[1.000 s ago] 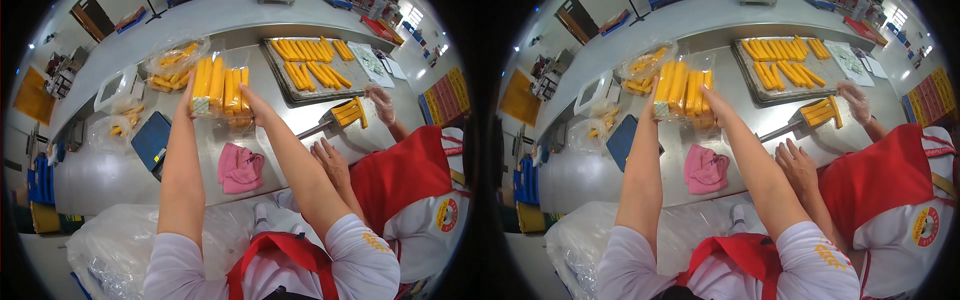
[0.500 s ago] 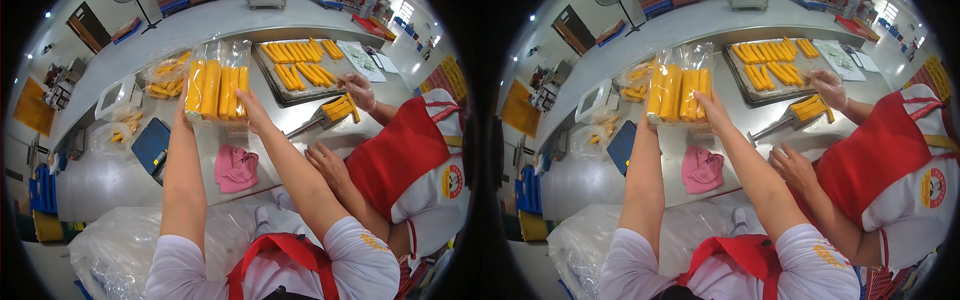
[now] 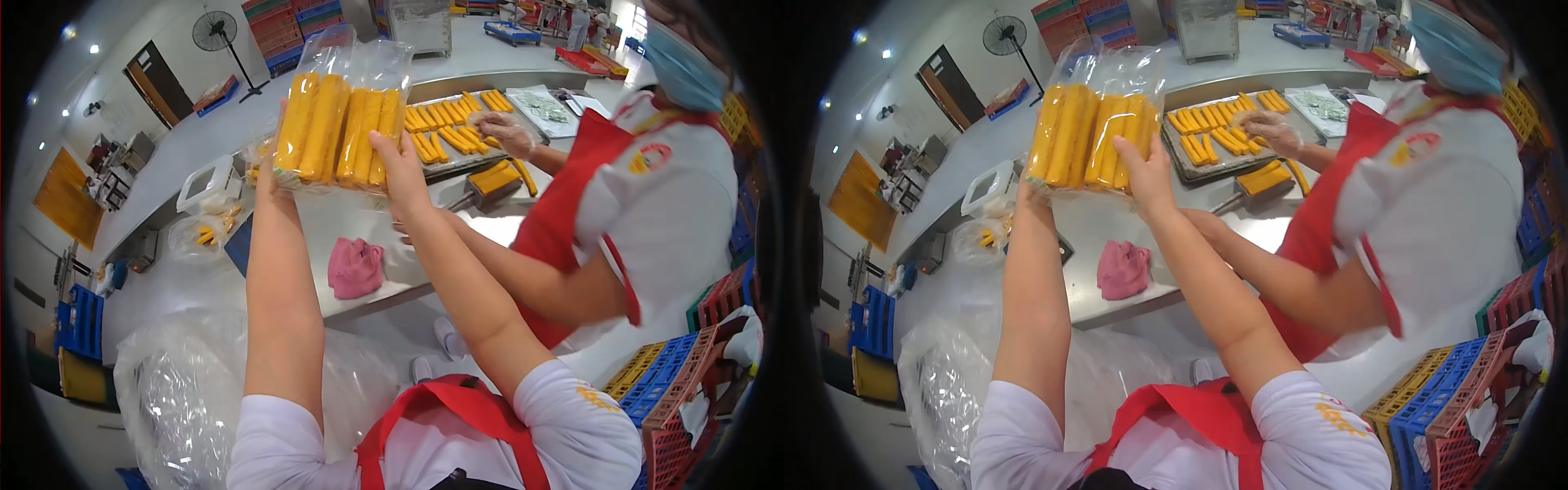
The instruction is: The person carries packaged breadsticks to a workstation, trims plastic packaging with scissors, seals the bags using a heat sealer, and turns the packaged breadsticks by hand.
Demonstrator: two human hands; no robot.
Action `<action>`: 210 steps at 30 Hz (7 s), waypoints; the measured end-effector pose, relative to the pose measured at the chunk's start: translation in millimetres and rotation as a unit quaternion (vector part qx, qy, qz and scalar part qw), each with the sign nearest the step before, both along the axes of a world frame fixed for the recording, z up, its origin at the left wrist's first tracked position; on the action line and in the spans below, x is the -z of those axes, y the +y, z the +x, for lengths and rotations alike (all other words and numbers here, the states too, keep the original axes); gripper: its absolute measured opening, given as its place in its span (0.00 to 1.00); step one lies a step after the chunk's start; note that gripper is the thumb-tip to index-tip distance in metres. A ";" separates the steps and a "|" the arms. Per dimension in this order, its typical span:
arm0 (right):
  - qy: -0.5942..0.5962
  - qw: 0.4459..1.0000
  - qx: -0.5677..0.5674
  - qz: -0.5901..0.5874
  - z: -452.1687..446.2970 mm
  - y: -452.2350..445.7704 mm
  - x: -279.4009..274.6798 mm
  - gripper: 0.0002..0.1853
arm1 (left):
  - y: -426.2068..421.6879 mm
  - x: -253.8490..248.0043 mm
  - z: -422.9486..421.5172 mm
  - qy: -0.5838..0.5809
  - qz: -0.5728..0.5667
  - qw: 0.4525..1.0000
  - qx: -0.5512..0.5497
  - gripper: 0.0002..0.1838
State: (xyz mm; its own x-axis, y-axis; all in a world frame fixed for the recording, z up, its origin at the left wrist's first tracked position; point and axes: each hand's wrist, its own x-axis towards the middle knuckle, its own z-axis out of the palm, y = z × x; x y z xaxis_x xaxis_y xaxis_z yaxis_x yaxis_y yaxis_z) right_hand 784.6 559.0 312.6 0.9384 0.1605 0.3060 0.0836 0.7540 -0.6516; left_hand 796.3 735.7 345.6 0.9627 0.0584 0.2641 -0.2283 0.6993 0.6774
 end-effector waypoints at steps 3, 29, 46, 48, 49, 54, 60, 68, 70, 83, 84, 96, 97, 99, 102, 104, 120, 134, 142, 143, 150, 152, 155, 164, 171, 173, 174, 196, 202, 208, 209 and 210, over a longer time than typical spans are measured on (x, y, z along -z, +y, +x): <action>-0.024 0.999 0.021 0.009 -33.0 -27.4 -8.3 0.19 | -35.8 -5.3 -51.0 0.009 0.013 1.000 -0.013 0.34; 0.192 0.896 0.010 -0.400 -393.9 -270.6 51.9 0.49 | -375.1 119.1 -284.9 0.165 0.107 0.938 0.285 0.31; 0.188 0.866 0.300 -0.353 -577.4 -504.6 49.8 0.40 | -623.7 118.5 -466.8 0.155 0.106 0.862 0.472 0.29; 0.126 0.933 0.299 -0.155 -624.8 -561.8 46.2 0.41 | -666.8 120.0 -501.8 0.154 0.105 0.847 0.499 0.29; 0.134 0.914 0.349 -0.158 -645.3 -585.2 50.5 0.34 | -687.7 121.9 -518.9 0.155 0.108 0.837 0.514 0.29; 0.220 0.843 0.460 -0.171 -743.7 -692.3 82.9 0.27 | -800.1 138.7 -593.4 0.186 0.102 0.776 0.595 0.28; 0.305 0.791 0.528 0.043 -848.0 -797.2 103.5 0.26 | -951.7 174.2 -658.2 0.240 0.114 0.659 0.704 0.29; 0.337 0.689 0.641 0.029 -902.0 -989.0 146.9 0.25 | -1198.7 184.9 -727.0 0.160 0.148 0.543 0.811 0.37; 0.339 0.686 0.643 0.038 -904.6 -1042.8 158.8 0.25 | -1255.7 193.1 -729.2 0.188 0.141 0.519 0.822 0.36; 0.343 0.716 0.601 0.098 -942.1 -1304.7 261.6 0.27 | -1518.7 290.7 -772.6 0.267 0.117 0.464 0.837 0.36; 0.359 0.710 0.596 0.108 -947.3 -1311.8 271.6 0.27 | -1524.8 299.9 -775.1 0.274 0.138 0.458 0.835 0.36; 0.477 0.677 0.561 0.011 -985.2 -1330.1 302.3 0.32 | -1542.3 381.1 -779.4 0.065 0.534 0.568 0.623 0.34; 0.475 0.676 0.563 0.010 -985.1 -1329.4 299.9 0.32 | -1535.0 353.7 -784.3 -0.026 0.557 0.601 0.572 0.37; 0.504 0.663 0.553 0.003 -985.7 -1328.1 296.0 0.32 | -1528.8 317.9 -793.7 -0.119 0.569 0.629 0.516 0.39; 0.511 0.662 0.548 -0.002 -984.7 -1324.2 289.9 0.32 | -1522.3 297.1 -808.3 -0.250 0.585 0.604 0.481 0.41; 0.511 0.646 0.564 -0.057 -987.7 -1321.6 303.9 0.31 | -1520.1 285.7 -809.1 -0.222 0.602 0.593 0.487 0.40; 0.303 0.744 0.498 0.325 -913.2 -1257.1 188.7 0.28 | -1459.6 226.1 -787.4 0.101 0.137 0.601 0.781 0.26; 0.134 0.679 0.710 0.128 -1041.3 -1242.7 85.0 0.24 | -1463.6 104.5 -897.2 0.001 -0.021 0.568 0.823 0.30; 0.093 0.748 0.644 0.133 -1211.5 -1199.6 63.1 0.24 | -1428.5 60.8 -1071.6 -0.028 0.022 0.528 0.848 0.44; 0.128 0.686 0.711 0.086 -1227.5 -1198.4 61.2 0.22 | -1427.7 60.2 -1088.8 -0.033 0.023 0.525 0.850 0.44; 0.089 0.601 0.794 -0.001 -1287.5 -1182.0 51.0 0.23 | -1395.9 45.9 -1174.7 -0.214 0.086 0.635 0.737 0.57; 0.089 0.574 0.814 -0.021 -1296.7 -1179.1 57.8 0.23 | -1392.1 37.4 -1187.0 -0.218 0.108 0.627 0.741 0.57; 0.076 0.563 0.823 0.014 -1312.0 -1181.2 60.2 0.22 | -1397.2 40.0 -1201.2 -0.283 0.110 0.622 0.721 0.58; 0.036 0.576 0.817 0.009 -1298.4 -1182.4 20.4 0.23 | -1407.4 53.1 -1199.1 -0.461 -0.004 0.609 0.646 0.61; 0.060 0.610 0.790 -0.017 -1296.1 -1211.1 29.6 0.24 | -1421.6 55.3 -1186.9 -0.394 -0.030 0.602 0.694 0.59; 0.065 0.632 0.772 -0.016 -1304.6 -1223.1 41.2 0.24 | -1431.5 50.8 -1175.7 -0.416 -0.026 0.592 0.690 0.63; 0.041 0.686 0.724 0.053 -1309.2 -1225.6 43.1 0.24 | -1438.5 42.2 -1164.3 -0.472 0.040 0.532 0.702 0.63; 0.244 0.562 0.770 -0.179 -1251.0 -1271.0 80.0 0.14 | -1438.6 103.1 -1128.2 0.309 -0.037 0.418 0.853 0.30; 0.463 0.274 0.706 -0.460 -1367.9 -1275.8 79.0 0.13 | -1423.3 66.9 -1102.1 0.317 -0.079 0.566 0.757 0.24; 0.632 0.008 0.552 -0.544 -1481.2 -1267.5 144.7 0.13 | -1451.5 77.1 -1072.4 0.332 -0.070 0.629 0.700 0.20; 0.619 -0.027 0.523 -0.584 -1486.0 -1267.9 156.1 0.13 | -1458.3 77.1 -1070.4 0.350 -0.080 0.621 0.697 0.19; 0.622 -0.032 0.525 -0.580 -1486.4 -1266.1 158.7 0.13 | -1467.9 77.1 -1069.5 0.359 -0.082 0.616 0.696 0.19</action>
